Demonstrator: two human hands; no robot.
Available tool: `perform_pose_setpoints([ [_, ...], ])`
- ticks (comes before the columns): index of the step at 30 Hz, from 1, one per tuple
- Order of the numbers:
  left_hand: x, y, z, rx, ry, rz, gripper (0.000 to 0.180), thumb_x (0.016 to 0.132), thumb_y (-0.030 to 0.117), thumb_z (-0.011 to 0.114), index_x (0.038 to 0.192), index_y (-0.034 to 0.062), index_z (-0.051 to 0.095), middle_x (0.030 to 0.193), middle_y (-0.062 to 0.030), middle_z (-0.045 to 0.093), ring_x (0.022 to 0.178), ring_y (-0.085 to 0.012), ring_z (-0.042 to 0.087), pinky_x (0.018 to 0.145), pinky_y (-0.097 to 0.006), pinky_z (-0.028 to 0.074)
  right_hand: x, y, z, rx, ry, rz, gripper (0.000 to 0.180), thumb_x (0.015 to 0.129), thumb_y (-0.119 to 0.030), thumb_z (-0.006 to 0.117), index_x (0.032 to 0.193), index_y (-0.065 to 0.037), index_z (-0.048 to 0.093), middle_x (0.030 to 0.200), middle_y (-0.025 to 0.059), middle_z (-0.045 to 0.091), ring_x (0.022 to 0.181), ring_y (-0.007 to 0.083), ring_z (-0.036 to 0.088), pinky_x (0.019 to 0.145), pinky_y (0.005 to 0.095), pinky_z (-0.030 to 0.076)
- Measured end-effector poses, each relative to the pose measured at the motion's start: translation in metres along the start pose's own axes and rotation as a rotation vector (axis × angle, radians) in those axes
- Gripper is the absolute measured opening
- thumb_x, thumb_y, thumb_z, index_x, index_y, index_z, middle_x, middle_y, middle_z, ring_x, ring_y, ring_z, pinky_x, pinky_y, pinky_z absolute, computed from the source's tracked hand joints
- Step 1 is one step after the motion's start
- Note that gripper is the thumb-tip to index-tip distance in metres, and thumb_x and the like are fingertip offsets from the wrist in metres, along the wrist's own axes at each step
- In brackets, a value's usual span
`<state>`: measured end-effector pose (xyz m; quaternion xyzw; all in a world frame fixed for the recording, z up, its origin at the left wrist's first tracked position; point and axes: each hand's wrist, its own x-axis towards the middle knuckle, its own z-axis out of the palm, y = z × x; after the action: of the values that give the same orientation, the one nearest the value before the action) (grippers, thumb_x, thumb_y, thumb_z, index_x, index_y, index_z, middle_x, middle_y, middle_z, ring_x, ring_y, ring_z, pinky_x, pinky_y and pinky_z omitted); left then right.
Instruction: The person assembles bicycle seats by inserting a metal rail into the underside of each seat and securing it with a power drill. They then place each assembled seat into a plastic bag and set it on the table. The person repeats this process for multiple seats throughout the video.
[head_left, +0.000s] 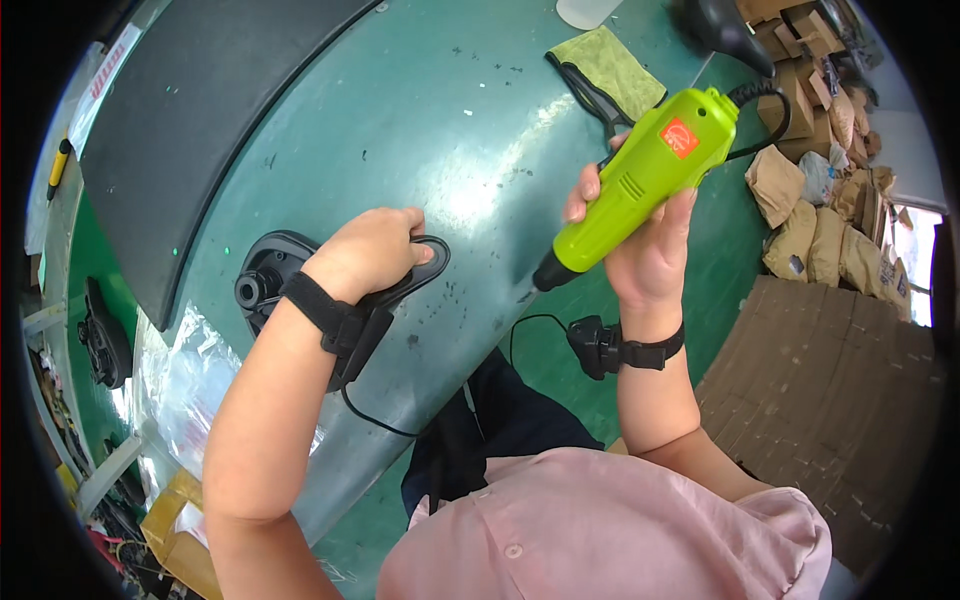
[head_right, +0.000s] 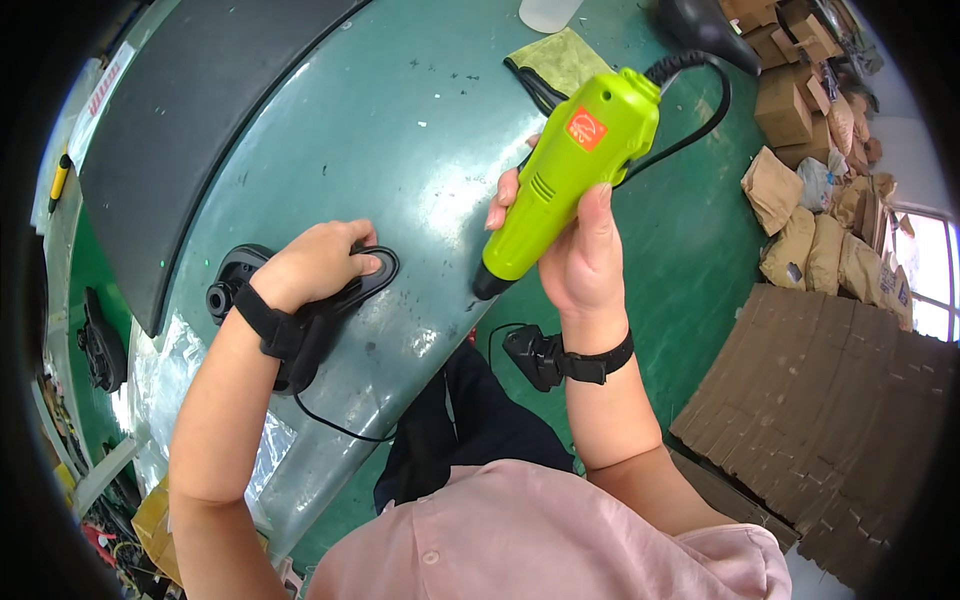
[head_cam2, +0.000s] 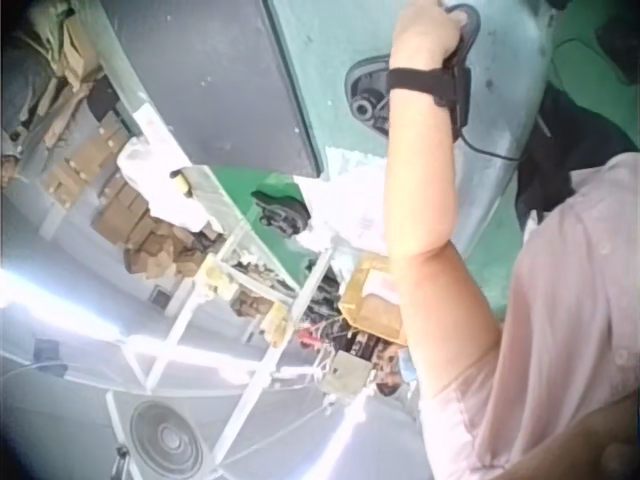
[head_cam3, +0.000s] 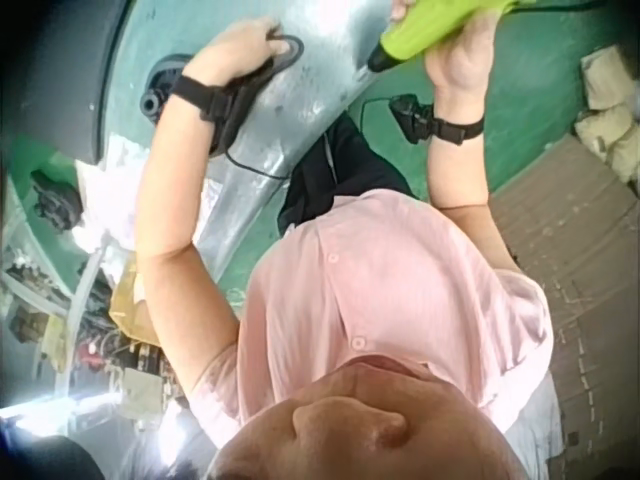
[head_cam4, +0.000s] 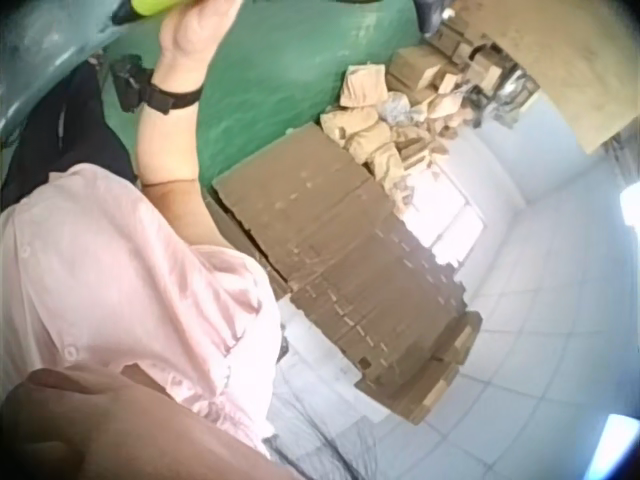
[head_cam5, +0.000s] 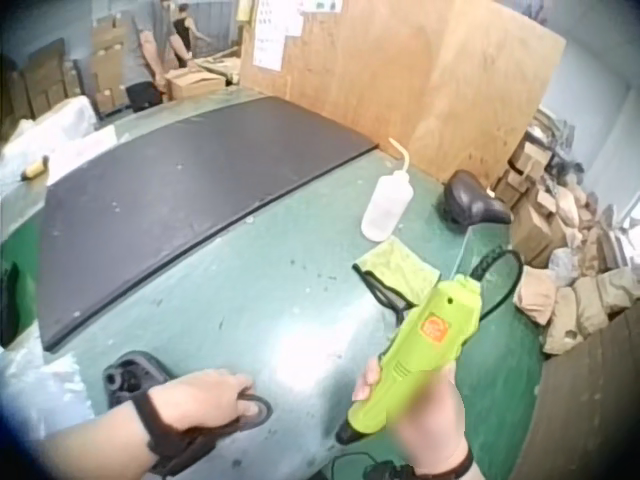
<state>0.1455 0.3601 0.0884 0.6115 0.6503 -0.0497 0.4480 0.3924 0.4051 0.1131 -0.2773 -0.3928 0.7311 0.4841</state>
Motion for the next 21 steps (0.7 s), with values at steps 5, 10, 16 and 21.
perform_pose_setpoints([
  [5,0.000,0.004,-0.016,0.052,-0.079,-0.067,0.035,0.083,0.033,0.067,0.104,0.0058,0.064,0.095,-0.0164,0.067,0.091,-0.0324,0.062,0.080,-0.039,0.047,-0.006,-0.003,-0.006,0.080,-0.209,0.011,0.082,0.082,-0.079,0.038,0.123,-0.008,0.045,0.094,0.0103,0.052,0.078,0.0239,0.051,0.071,0.0383,0.043],
  [10,0.010,-0.005,-0.019,0.046,-0.147,0.023,0.036,0.081,0.034,0.069,0.105,0.0078,0.066,0.092,-0.0141,0.067,0.087,-0.0280,0.063,0.079,-0.037,0.047,-0.026,-0.010,0.000,0.116,-0.028,-0.076,0.077,0.079,-0.073,0.048,0.120,-0.008,0.048,0.110,0.0077,0.048,0.078,0.0238,0.049,0.064,0.0389,0.038],
  [16,0.018,-0.002,-0.025,0.043,-0.169,-0.016,0.035,0.079,0.033,0.072,0.101,0.0068,0.066,0.091,-0.0130,0.067,0.087,-0.0275,0.063,0.079,-0.037,0.048,-0.037,-0.010,0.004,0.050,-0.058,-0.234,0.084,0.075,-0.073,0.047,0.123,-0.003,0.046,0.106,0.0153,0.050,0.078,0.0271,0.053,0.062,0.0411,0.045],
  [21,0.021,-0.003,-0.026,0.058,-0.181,0.012,0.035,0.077,0.031,0.073,0.100,0.0057,0.067,0.090,-0.0139,0.067,0.086,-0.0271,0.063,0.079,-0.037,0.048,-0.029,-0.017,0.040,0.103,-0.300,-0.200,0.084,0.067,-0.065,0.069,0.123,-0.009,0.042,0.084,0.0052,0.052,0.071,0.0203,0.050,0.070,0.0349,0.036],
])
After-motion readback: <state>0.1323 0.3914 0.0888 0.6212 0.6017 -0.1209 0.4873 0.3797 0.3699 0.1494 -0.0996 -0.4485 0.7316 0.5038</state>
